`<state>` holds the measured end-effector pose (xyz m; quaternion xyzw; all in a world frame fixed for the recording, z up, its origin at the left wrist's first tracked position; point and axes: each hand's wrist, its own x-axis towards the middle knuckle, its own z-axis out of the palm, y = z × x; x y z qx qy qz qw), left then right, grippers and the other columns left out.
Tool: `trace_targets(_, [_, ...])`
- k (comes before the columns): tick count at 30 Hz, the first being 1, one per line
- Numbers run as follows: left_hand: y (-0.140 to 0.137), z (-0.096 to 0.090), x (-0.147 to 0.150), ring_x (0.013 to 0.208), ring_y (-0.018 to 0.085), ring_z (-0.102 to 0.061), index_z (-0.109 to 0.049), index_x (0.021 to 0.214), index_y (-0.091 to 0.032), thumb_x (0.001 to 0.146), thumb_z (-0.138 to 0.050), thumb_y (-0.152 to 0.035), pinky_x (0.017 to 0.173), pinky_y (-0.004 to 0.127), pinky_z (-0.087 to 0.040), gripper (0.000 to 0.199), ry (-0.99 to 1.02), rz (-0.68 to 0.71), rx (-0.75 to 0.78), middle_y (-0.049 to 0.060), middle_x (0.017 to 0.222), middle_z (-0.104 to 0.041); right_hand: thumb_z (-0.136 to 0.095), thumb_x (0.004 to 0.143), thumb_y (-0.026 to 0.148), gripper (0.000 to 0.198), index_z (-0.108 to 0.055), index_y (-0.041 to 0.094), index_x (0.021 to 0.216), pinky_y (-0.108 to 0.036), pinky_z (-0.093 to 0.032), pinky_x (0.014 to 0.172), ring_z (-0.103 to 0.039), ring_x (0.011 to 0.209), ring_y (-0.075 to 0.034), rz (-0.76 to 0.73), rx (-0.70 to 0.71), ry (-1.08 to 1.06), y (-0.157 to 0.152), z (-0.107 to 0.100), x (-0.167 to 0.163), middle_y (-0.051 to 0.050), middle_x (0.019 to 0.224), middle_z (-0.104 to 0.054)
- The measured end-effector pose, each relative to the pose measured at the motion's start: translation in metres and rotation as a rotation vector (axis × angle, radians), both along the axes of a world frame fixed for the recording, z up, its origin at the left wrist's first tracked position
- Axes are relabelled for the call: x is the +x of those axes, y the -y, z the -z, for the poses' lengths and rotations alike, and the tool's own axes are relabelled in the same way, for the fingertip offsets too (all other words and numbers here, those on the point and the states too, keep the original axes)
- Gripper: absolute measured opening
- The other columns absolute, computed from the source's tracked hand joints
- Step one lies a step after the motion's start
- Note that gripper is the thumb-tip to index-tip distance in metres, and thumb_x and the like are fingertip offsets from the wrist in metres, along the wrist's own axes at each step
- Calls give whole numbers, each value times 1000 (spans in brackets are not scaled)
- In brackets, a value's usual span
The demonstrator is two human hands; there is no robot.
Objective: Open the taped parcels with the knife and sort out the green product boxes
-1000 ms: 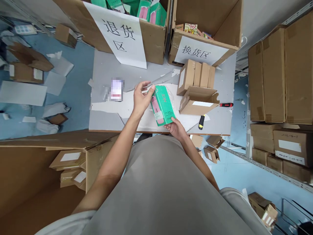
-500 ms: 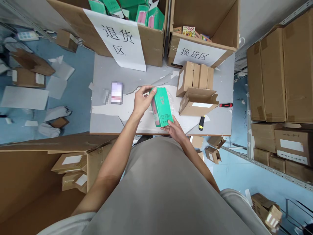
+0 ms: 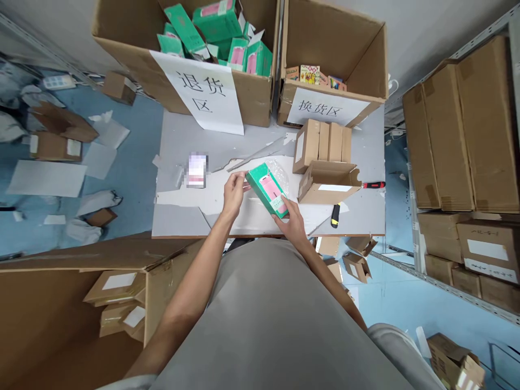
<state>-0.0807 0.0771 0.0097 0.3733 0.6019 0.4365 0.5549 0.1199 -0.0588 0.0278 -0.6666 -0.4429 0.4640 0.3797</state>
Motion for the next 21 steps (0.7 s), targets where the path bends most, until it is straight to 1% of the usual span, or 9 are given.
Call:
trace_targets(3, [14, -2, 5, 112, 26, -78, -63, 135, -27, 88, -78, -80, 87, 39, -69, 72, 9, -9, -6, 14, 136, -77, -102, 75, 52, 83, -71, 27, 147, -39, -74, 92, -78, 106, -23, 176, -78, -362, -4, 3, -10, -9, 133, -73])
trace_targets(5, [31, -5, 10, 116, 31, -79, -62, 133, -28, 82, -84, -78, 86, 43, -72, 75, 35, 54, -62, 15, 135, -77, -105, 70, 53, 83, -69, 26, 140, -36, -75, 82, -78, 95, -20, 258, -130, -551, -11, 1, -18, -5, 121, -75])
trace_targets(8, [52, -13, 14, 130, 36, -77, -66, 128, -30, 85, -86, -74, 92, 49, -74, 64, 28, 150, -68, 16, 142, -76, -107, 72, 51, 78, -67, 28, 135, -34, -75, 85, -81, 96, -20, 320, -133, -696, -31, -5, -27, -4, 114, -78])
trace_targets(11, [40, -30, 11, 124, 36, -81, -66, 137, -33, 91, -82, -74, 86, 50, -77, 64, 70, 159, -44, 15, 159, -69, -107, 73, 47, 74, -66, 30, 133, -33, -75, 89, -81, 101, -19, 309, -101, -776, -71, -23, -35, -4, 117, -80])
trace_targets(12, [25, -39, 9, 123, 36, -81, -66, 138, -32, 91, -82, -74, 86, 50, -77, 64, 63, 135, -1, 14, 160, -68, -107, 73, 45, 73, -66, 31, 132, -33, -75, 90, -82, 104, -20, 295, -80, -792, -90, -33, -39, -4, 120, -80])
trace_targets(14, [-18, -64, 3, 136, 38, -77, -69, 138, -29, 93, -83, -72, 99, 51, -75, 64, 41, 90, 147, 15, 157, -71, -106, 76, 44, 73, -65, 33, 136, -35, -75, 94, -82, 109, -20, 254, -5, -807, -138, -57, -47, -5, 130, -79])
trace_targets(18, [-132, -122, -7, 148, 37, -71, -73, 139, -26, 100, -80, -67, 120, 54, -65, 57, 5, 36, 449, 15, 156, -72, -95, 92, 44, 74, -57, 33, 155, -41, -73, 111, -81, 126, -22, 92, 200, -830, -254, -106, -69, -6, 148, -74])
trace_targets(20, [-182, -141, -12, 159, 37, -61, -73, 141, -28, 98, -86, -61, 130, 54, -56, 56, -19, 35, 564, 13, 161, -70, -90, 98, 43, 81, -49, 30, 167, -45, -71, 112, -79, 134, -24, 50, 254, -823, -304, -118, -77, -9, 155, -69])
trace_targets(21, [-200, -145, -15, 163, 37, -57, -73, 141, -29, 97, -89, -59, 132, 54, -53, 56, -31, 19, 589, 13, 162, -69, -89, 100, 44, 86, -44, 28, 172, -48, -70, 113, -79, 135, -25, 36, 265, -812, -322, -117, -79, -11, 158, -67])
